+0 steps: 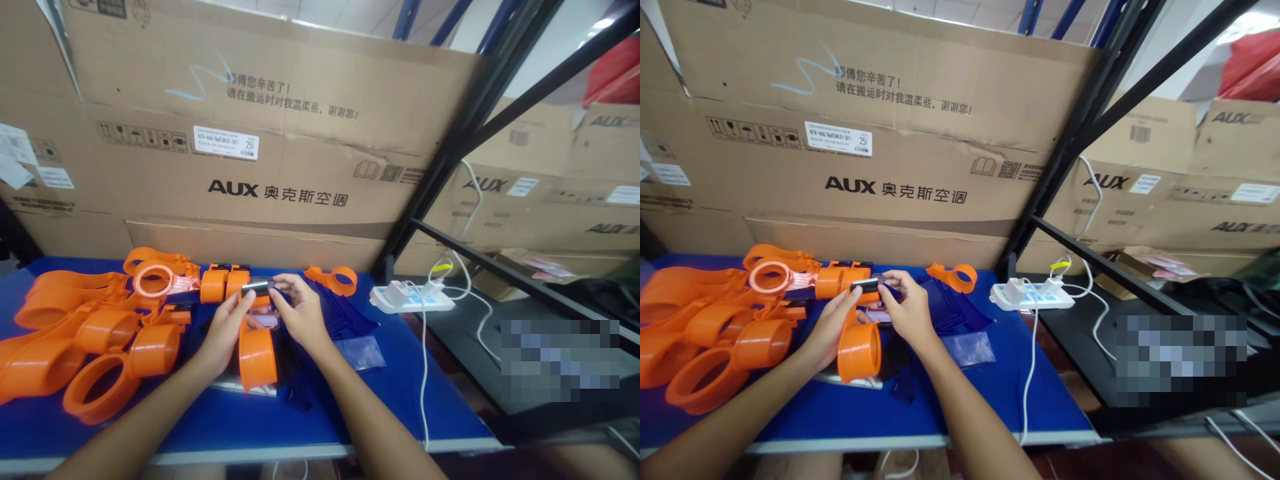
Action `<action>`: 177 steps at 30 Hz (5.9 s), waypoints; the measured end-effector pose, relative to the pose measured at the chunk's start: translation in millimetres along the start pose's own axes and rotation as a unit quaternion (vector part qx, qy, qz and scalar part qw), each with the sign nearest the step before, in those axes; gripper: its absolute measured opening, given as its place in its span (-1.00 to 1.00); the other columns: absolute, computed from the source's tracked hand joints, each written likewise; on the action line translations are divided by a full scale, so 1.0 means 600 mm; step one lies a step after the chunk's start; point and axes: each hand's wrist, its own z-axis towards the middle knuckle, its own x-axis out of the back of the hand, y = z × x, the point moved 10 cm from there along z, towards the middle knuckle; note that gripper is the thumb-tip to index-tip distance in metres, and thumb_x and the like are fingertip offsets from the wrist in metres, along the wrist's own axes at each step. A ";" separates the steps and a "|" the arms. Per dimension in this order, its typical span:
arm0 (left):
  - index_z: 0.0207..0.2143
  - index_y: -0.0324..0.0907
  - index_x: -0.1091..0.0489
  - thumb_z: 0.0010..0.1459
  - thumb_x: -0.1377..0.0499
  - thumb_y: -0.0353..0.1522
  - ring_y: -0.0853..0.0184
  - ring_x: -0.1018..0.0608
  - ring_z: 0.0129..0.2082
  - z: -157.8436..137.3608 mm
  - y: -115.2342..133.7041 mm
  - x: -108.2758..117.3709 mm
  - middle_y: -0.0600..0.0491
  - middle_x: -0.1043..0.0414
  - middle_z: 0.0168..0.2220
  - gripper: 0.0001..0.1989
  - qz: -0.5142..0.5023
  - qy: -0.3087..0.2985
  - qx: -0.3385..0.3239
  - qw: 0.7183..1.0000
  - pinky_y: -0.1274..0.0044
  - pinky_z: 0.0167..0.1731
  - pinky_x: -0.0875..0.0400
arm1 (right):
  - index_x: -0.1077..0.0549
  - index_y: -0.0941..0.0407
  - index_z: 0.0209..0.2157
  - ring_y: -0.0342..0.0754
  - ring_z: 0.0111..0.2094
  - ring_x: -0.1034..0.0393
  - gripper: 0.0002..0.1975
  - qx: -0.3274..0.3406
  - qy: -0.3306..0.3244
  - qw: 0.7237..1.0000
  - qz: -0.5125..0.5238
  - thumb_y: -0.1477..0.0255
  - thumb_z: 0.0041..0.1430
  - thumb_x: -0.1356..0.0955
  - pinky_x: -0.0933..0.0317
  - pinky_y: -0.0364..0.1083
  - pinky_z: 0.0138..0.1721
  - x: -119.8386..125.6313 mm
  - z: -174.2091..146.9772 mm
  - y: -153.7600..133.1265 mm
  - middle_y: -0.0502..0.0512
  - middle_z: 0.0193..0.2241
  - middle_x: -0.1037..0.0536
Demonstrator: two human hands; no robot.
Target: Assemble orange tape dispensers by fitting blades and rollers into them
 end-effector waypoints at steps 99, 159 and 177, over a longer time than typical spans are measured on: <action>-0.27 -0.15 -0.35 0.03 -0.29 -0.38 0.47 -0.38 -0.71 0.001 0.027 0.002 0.23 -0.35 -0.63 -0.78 0.021 -0.018 -0.027 0.999 0.65 -0.63 -0.30 | -0.35 0.05 -0.08 -0.08 -0.36 -0.42 -0.85 0.129 -0.103 0.977 -0.134 0.43 0.33 -0.34 -0.34 -0.08 -0.25 -0.035 -0.031 -0.061 0.00 -0.37 -0.46; -0.10 -0.30 -0.57 0.09 -0.40 -0.10 0.08 -0.70 -0.35 -0.010 -0.028 -0.026 -0.23 -0.66 -0.25 -0.52 -0.036 -0.080 0.101 0.991 0.39 -0.36 -0.60 | -0.44 0.05 -0.21 -0.03 -0.30 -0.47 -0.66 0.002 -0.063 0.981 -0.182 0.19 0.50 -0.16 -0.34 -0.05 -0.18 0.035 0.020 -0.010 0.03 -0.37 -0.55; -0.08 -0.23 -0.54 0.19 -0.26 -0.11 0.12 -0.70 -0.22 0.010 -0.009 0.010 -0.17 -0.66 -0.17 -0.60 -0.082 -0.013 0.096 0.992 0.41 -0.30 -0.59 | -0.63 0.07 -0.29 0.21 -0.09 -0.46 -0.81 -0.134 0.000 0.797 -0.588 0.26 0.22 -0.41 -0.27 0.02 -0.17 0.184 0.031 0.077 0.24 -0.28 -0.58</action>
